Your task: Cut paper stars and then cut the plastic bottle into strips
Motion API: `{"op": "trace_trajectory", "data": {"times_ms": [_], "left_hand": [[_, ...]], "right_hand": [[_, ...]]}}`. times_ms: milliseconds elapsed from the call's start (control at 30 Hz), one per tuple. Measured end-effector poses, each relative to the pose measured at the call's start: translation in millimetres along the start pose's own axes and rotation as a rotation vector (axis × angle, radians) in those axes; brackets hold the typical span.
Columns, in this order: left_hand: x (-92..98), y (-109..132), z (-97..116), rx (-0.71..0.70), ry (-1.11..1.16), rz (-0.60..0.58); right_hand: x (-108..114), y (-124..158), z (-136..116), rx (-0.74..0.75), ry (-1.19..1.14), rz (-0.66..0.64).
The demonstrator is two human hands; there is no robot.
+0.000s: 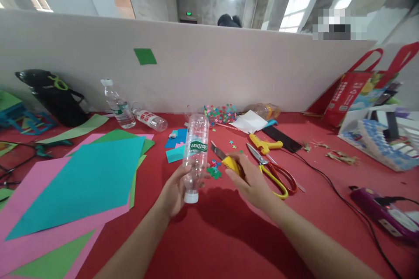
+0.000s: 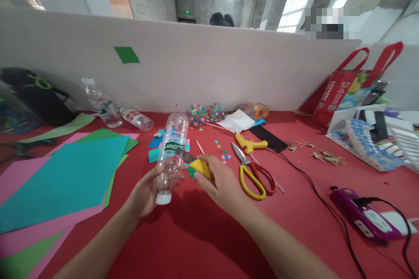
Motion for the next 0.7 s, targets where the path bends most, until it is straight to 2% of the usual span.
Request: {"op": "trace_trajectory", "data": {"times_ms": [133, 367, 567, 700], "left_hand": [[-7.7, 3.5, -1.8, -0.042, -0.04, 0.031], [-8.1, 0.0, -3.2, -0.036, 0.006, -0.008], [-10.2, 2.6, -5.2, -0.176, -0.105, 0.009], [-10.7, 4.0, -6.8, -0.227, -0.17, 0.009]], "right_hand": [[-2.3, 2.7, -3.4, 0.026, 0.039, -0.082], [-8.8, 4.3, 2.7, -0.022, 0.028, -0.091], [-11.9, 7.4, 9.1, -0.152, -0.24, -0.003], [-8.6, 8.1, 9.0, -0.141, -0.241, 0.023]]}}
Point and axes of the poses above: each hand's wrist, its own y-axis away from the middle knuckle, its own x-axis out of the back of the hand, z = x × y, the point moved 2 cm from there along -y, towards the middle knuckle, and after that the axes turned 1 degree about z, right-handed, at the moved point
